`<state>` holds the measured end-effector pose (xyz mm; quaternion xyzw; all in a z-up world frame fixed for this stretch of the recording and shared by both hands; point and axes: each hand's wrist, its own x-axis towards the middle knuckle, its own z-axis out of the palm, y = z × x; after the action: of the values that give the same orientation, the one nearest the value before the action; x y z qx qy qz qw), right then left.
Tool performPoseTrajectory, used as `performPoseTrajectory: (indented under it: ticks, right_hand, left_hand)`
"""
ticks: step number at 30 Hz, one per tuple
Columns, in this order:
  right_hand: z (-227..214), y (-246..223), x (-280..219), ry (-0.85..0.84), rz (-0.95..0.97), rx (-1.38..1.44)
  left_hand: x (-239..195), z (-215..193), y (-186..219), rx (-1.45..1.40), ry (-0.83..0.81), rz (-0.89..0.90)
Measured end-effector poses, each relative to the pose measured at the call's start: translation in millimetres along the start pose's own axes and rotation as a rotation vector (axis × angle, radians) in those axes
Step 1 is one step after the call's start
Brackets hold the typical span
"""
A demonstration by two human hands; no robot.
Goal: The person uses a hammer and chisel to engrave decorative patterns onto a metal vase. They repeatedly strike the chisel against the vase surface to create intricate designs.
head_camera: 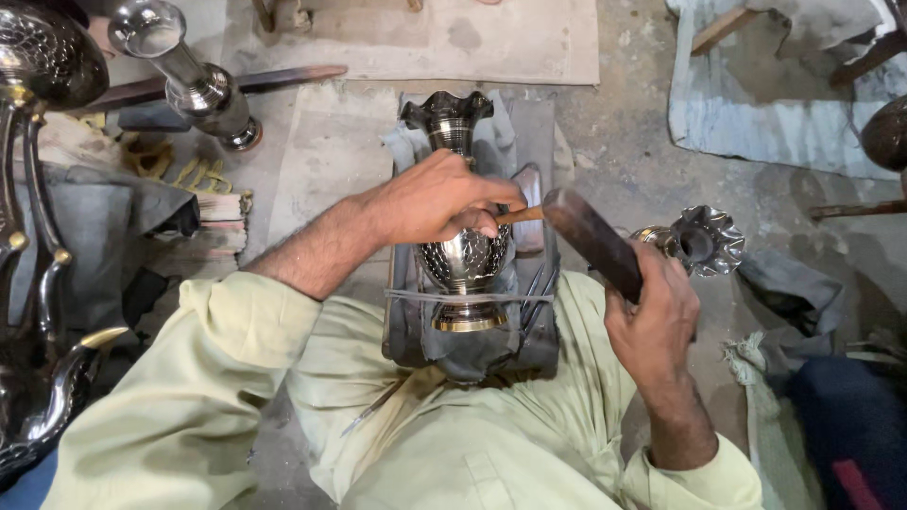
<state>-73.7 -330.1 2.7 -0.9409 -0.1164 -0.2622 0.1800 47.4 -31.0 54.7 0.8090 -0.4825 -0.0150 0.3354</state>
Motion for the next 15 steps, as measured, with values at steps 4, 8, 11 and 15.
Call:
performPoseTrajectory:
  ticks: [4, 8, 11, 15]
  right_hand:
    - [-0.7, 0.3, 11.1, 0.066, 0.292, 0.381]
    - [-6.7, -3.7, 3.9, 0.017, 0.161, 0.186]
    - [-8.2, -1.7, 12.2, 0.038, 0.148, 0.223]
    - [-14.6, -2.7, 9.6, 0.022, 0.077, 0.093]
  left_hand:
    - [9.1, -8.4, -1.7, 0.042, 0.035, 0.084]
    - [4.1, -4.9, 1.6, 0.014, -0.043, -0.013]
    - [7.9, -7.1, -0.8, 0.031, -0.028, -0.006]
    - [6.8, -0.6, -5.3, 0.045, -0.072, -0.05]
